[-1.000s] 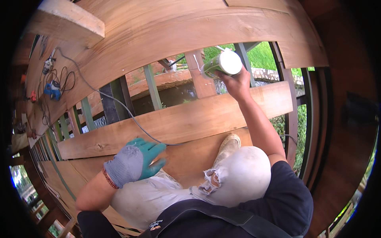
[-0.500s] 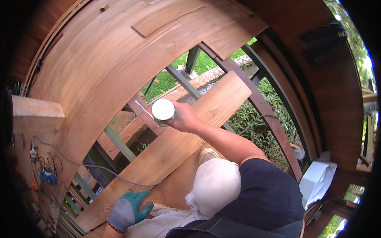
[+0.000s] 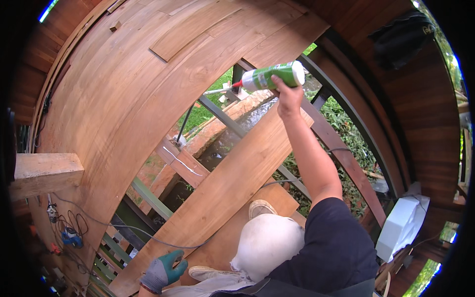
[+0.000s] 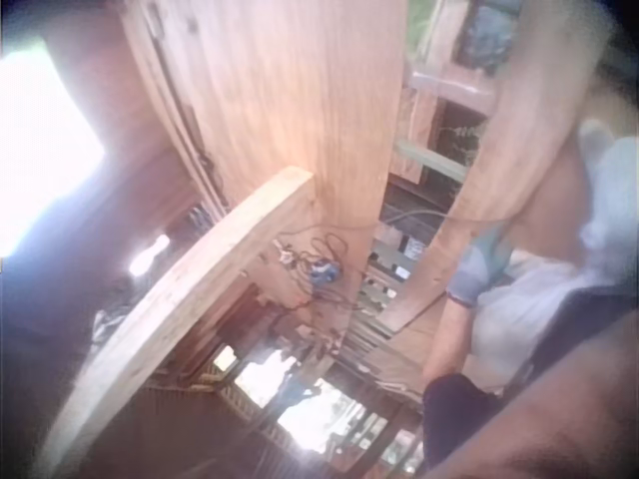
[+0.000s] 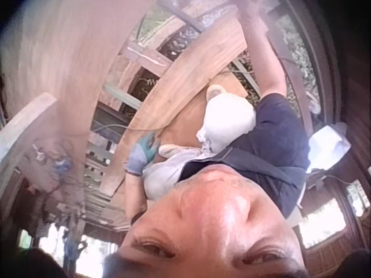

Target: The person measures and marks a wooden plank, applies adhesive to the subfloor and the plank, positions the plank into place, and secures it using a nail gun. The person repeats this process for additional planks.

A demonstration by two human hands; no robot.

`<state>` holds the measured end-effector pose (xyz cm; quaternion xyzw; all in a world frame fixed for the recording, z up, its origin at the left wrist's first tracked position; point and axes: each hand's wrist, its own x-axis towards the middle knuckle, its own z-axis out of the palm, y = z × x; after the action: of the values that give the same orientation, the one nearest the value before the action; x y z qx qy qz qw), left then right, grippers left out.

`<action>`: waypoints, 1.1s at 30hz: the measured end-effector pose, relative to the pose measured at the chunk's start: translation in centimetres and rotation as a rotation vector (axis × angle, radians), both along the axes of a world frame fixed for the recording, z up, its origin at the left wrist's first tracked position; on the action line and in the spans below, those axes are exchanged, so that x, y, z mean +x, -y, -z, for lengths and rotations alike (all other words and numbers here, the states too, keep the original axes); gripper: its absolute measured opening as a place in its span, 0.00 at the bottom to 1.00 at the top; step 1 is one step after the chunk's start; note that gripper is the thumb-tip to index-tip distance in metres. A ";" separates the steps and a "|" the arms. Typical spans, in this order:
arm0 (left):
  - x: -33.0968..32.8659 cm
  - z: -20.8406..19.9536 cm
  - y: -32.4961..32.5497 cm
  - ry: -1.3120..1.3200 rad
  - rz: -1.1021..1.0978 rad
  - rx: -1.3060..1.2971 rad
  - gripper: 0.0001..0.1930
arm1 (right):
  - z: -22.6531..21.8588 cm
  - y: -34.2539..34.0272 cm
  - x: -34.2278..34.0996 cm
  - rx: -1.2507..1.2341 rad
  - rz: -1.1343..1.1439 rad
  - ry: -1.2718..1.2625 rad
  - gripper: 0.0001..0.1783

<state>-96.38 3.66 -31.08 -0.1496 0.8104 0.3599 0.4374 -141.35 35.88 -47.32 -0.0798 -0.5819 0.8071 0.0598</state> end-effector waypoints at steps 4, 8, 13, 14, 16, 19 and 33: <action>-0.5 0.8 -0.3 0.074 -0.034 -0.024 0.21 | 0.1 -0.7 -6.1 0.120 0.045 -0.199 0.22; 0.7 2.4 0.3 0.104 -0.061 -0.051 0.21 | 0.4 1.2 -10.2 0.338 0.052 -0.312 0.24; 1.5 2.9 0.3 0.071 -0.126 -0.055 0.19 | 1.7 1.8 -13.5 0.482 0.019 -0.333 0.28; 1.6 3.1 0.3 0.071 -0.140 -0.046 0.19 | 2.2 1.5 -14.0 0.511 0.015 -0.330 0.29; 2.0 3.0 0.3 0.092 -0.158 -0.057 0.19 | 2.1 2.3 -13.9 0.584 0.017 -0.286 0.29; 1.6 3.0 0.2 0.128 -0.140 -0.063 0.19 | 3.0 2.1 -15.0 0.594 0.012 -0.305 0.29; 0.7 2.8 0.3 0.215 -0.171 -0.071 0.30 | 3.5 2.2 -15.9 0.681 0.004 -0.257 0.30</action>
<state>-95.72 3.40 -33.85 -0.2711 0.7554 0.3488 0.4840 -157.22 33.66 -50.82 0.0456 -0.8050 0.5703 0.1570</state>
